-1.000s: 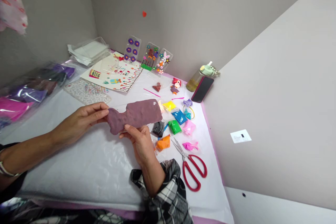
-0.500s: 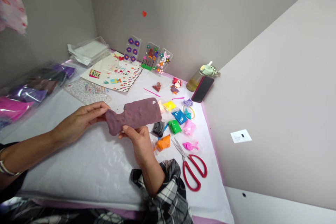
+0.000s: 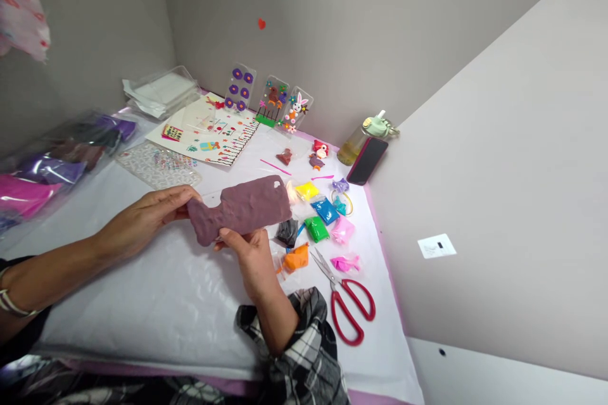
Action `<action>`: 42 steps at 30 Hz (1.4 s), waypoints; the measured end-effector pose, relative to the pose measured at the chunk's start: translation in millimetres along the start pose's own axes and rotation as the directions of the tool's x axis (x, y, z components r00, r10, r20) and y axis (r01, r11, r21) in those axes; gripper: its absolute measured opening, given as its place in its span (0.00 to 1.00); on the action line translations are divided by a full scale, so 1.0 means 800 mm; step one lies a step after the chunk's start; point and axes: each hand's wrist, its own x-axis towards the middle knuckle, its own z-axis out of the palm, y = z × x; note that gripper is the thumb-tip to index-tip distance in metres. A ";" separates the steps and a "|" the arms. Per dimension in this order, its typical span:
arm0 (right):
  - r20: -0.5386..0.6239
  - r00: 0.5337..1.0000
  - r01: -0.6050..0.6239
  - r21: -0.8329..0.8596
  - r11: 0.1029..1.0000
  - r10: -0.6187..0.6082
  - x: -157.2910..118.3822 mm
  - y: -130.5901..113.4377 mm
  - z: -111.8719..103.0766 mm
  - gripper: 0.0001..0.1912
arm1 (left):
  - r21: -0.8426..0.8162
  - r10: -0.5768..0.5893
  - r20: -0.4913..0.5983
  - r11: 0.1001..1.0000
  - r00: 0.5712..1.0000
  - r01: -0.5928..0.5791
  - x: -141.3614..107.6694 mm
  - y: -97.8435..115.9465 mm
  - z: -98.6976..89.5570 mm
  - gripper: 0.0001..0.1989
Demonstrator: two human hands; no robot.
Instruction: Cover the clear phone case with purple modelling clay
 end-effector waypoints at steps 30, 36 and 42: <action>0.058 0.998 0.025 -0.176 0.984 -0.014 -0.002 0.002 0.001 0.09 | 0.021 -0.119 0.119 0.993 0.986 0.118 0.003 -0.012 0.000 0.10; 0.120 0.993 0.034 -0.145 0.989 -0.017 -0.001 0.006 0.004 0.10 | 0.105 -0.127 0.025 0.987 0.992 0.124 0.000 -0.012 0.003 0.12; 0.087 0.996 0.041 -0.139 0.989 -0.029 -0.003 0.000 0.007 0.11 | 0.101 -0.082 0.048 0.992 0.995 0.077 -0.002 -0.011 -0.001 0.08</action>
